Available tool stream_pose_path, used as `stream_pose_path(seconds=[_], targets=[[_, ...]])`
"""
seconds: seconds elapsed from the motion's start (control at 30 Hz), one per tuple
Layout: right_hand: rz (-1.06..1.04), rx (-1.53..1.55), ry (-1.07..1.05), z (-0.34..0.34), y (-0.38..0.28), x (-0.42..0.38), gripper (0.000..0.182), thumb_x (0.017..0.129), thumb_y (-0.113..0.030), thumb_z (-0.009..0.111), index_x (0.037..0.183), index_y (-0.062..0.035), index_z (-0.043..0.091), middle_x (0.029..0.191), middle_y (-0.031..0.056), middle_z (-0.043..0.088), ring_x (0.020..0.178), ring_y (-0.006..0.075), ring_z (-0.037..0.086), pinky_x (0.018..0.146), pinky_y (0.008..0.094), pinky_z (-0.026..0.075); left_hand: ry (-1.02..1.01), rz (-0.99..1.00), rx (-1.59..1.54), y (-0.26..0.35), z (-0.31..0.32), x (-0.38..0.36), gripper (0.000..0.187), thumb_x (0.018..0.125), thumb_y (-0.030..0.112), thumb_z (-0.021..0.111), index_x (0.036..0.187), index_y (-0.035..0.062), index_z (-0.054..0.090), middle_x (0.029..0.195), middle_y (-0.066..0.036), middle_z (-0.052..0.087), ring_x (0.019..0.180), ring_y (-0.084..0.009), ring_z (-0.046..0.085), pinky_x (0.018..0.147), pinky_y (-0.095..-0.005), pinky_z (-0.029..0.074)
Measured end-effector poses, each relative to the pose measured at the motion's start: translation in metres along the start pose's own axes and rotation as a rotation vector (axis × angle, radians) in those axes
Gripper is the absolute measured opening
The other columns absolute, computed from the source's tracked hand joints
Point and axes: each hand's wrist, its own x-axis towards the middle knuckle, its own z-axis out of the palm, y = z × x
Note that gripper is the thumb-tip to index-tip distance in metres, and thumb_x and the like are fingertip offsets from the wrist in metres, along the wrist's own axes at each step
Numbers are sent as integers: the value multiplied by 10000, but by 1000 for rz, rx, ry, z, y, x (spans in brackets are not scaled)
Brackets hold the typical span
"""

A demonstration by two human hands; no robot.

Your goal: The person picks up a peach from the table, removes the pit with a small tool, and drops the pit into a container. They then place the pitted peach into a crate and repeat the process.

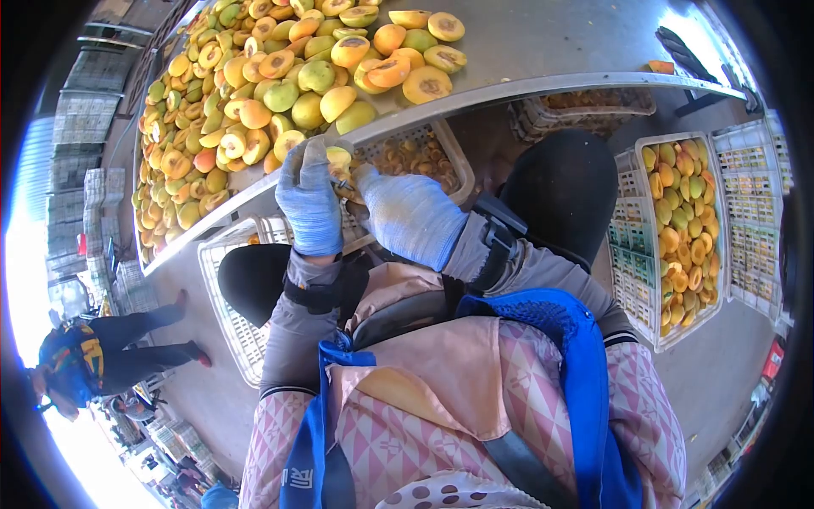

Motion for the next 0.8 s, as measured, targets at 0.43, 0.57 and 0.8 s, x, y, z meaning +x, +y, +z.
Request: stream_pose_path(seconds=[0.43, 0.57, 0.8], targets=[[121, 1030, -169, 3, 3, 7, 262, 917, -244, 601, 1048, -23, 552, 700, 109, 603, 565, 228, 578, 511, 349, 457, -350, -366, -507, 15, -14, 4, 419, 916, 395, 576, 1051, 0, 612, 911, -108, 645, 783, -162, 610, 731, -287, 505], [550, 1557, -602, -24, -3, 4, 232, 982, -316, 523, 862, -118, 530, 579, -12, 451, 382, 50, 322, 324, 249, 229, -429, -435, -635, 24, -18, 5, 413, 915, 394, 570, 1039, 2, 602, 876, -106, 632, 784, -160, 599, 729, -296, 497], [177, 1119, -228, 21, 8, 5, 338, 958, -319, 537, 993, 17, 554, 660, 106, 584, 523, 262, 552, 477, 387, 440, -385, -378, -594, 13, -14, 5, 279, 953, 248, 559, 1019, -16, 621, 890, -88, 663, 786, -135, 620, 706, -249, 504]])
